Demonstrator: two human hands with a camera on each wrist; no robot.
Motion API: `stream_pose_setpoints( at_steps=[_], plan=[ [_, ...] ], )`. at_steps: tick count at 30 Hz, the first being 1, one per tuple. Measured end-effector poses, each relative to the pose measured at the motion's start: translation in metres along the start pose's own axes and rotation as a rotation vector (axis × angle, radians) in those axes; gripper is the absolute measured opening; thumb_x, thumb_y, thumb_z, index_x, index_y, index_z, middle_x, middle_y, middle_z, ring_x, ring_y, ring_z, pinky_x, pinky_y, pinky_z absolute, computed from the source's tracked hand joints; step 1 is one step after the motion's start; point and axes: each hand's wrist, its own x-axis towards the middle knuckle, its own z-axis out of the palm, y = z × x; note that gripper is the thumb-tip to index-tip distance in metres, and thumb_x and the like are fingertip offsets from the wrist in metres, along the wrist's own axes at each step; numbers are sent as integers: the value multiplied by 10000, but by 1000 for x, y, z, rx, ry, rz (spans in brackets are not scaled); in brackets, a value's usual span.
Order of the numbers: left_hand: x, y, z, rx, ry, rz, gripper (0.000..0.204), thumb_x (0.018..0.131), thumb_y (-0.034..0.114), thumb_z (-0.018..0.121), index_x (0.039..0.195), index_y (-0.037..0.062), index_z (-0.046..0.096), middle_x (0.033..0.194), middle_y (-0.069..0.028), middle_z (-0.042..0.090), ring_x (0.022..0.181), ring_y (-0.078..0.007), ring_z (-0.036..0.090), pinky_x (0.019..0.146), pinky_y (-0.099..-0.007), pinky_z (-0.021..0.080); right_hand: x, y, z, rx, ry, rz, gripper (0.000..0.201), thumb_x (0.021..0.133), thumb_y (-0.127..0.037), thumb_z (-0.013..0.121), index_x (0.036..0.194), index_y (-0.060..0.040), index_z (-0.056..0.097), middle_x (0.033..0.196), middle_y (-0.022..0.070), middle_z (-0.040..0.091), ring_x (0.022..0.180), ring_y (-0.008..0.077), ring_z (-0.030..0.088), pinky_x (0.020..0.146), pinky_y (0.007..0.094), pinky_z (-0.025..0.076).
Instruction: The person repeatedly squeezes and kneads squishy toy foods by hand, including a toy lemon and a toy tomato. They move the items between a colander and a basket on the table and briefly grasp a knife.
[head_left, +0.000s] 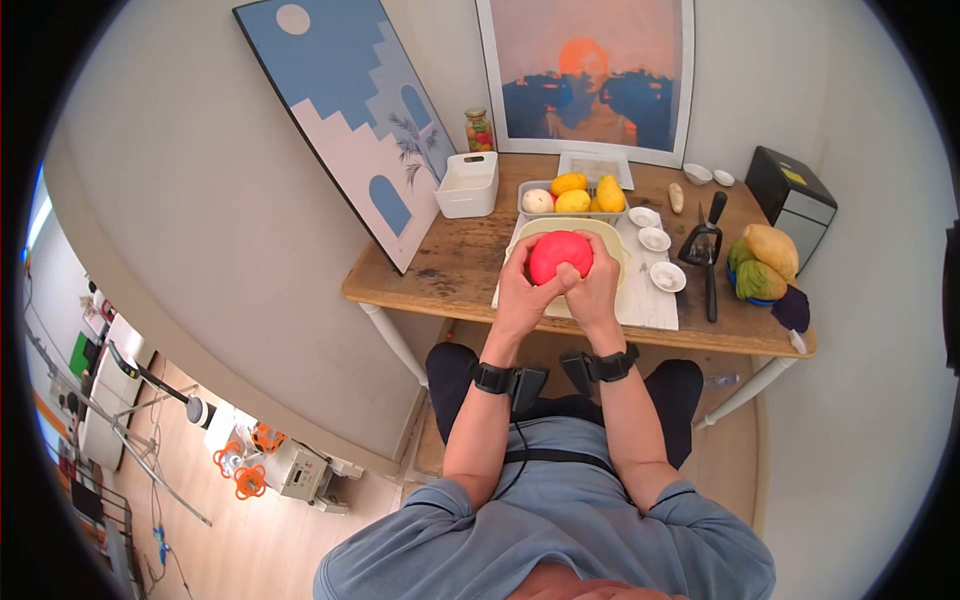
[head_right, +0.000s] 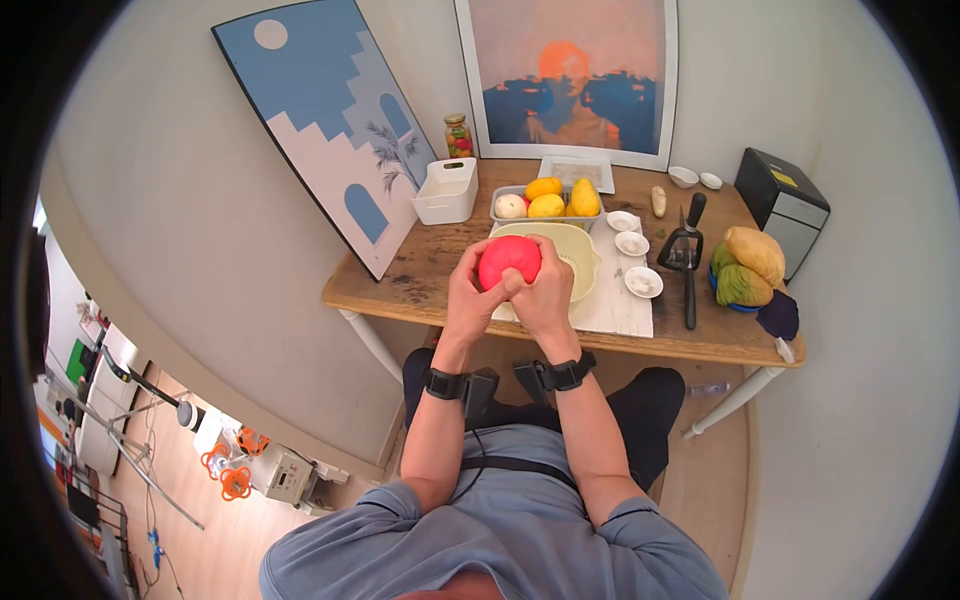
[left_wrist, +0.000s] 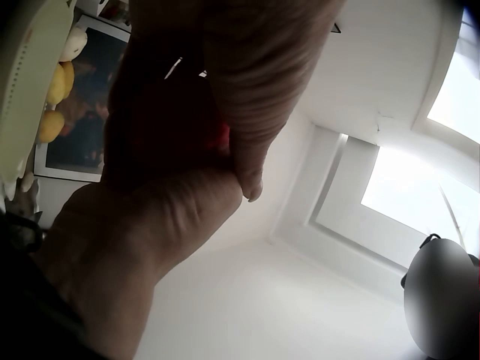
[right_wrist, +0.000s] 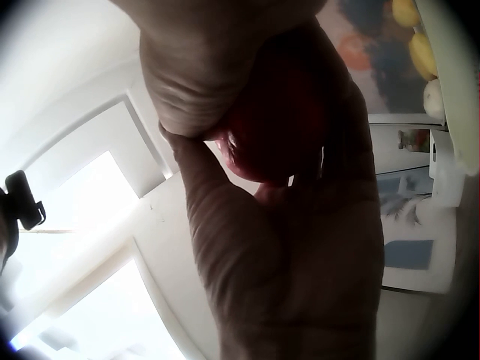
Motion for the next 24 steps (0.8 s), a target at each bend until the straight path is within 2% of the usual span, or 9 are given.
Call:
stream_pose_setpoints(
  at_steps=[6, 10, 12, 14, 20, 24],
  plan=[
    [0, 2, 0, -9, -11, -10, 613, 738, 179, 804, 1238, 7, 492, 1149, -86, 572, 1058, -159, 553, 923, -308, 464, 1, -7, -3, -14, -2, 1, 392, 686, -133, 670, 1033, 28, 586, 800, 216, 653, 755, 354, 666, 702, 382, 528],
    [1, 4, -2, -2, 7, 55, 496, 825, 176, 724, 1235, 0, 509, 1157, -103, 580, 1055, -162, 558, 911, -302, 466, 3, -9, -3, -10, -32, -10, 391, 701, -133, 652, 1047, 30, 576, 803, 219, 654, 756, 360, 665, 700, 389, 527],
    [3, 1, -2, -25, 28, 61, 440, 851, 156, 694, 1223, -4, 523, 1149, -112, 589, 1046, -160, 562, 894, -296, 473, 6, -12, -5, 32, -114, 76, 388, 725, -130, 624, 1071, 34, 559, 812, 229, 654, 767, 371, 661, 706, 397, 525],
    [4, -1, -2, 77, 93, 121, 351, 898, 173, 643, 1180, -16, 554, 1119, -115, 609, 1025, -154, 568, 883, -296, 472, 7, -14, -6, 52, -152, 102, 394, 738, -129, 612, 1090, 35, 545, 837, 238, 653, 790, 377, 658, 723, 401, 520],
    [3, 2, 1, 166, 199, 122, 321, 904, 222, 638, 1103, -27, 591, 981, -101, 653, 915, -134, 586, 838, -286, 478, 8, -6, -11, 51, -300, 151, 471, 784, -146, 587, 1203, 30, 465, 950, 263, 642, 891, 387, 641, 794, 412, 498],
    [5, -5, 1, 140, 201, 84, 334, 903, 242, 641, 1082, -36, 596, 966, -99, 656, 897, -129, 583, 824, -281, 478, 10, -3, -17, 79, -403, 221, 541, 816, -166, 587, 1286, 22, 395, 1000, 258, 636, 927, 379, 635, 808, 414, 493]
  ],
)
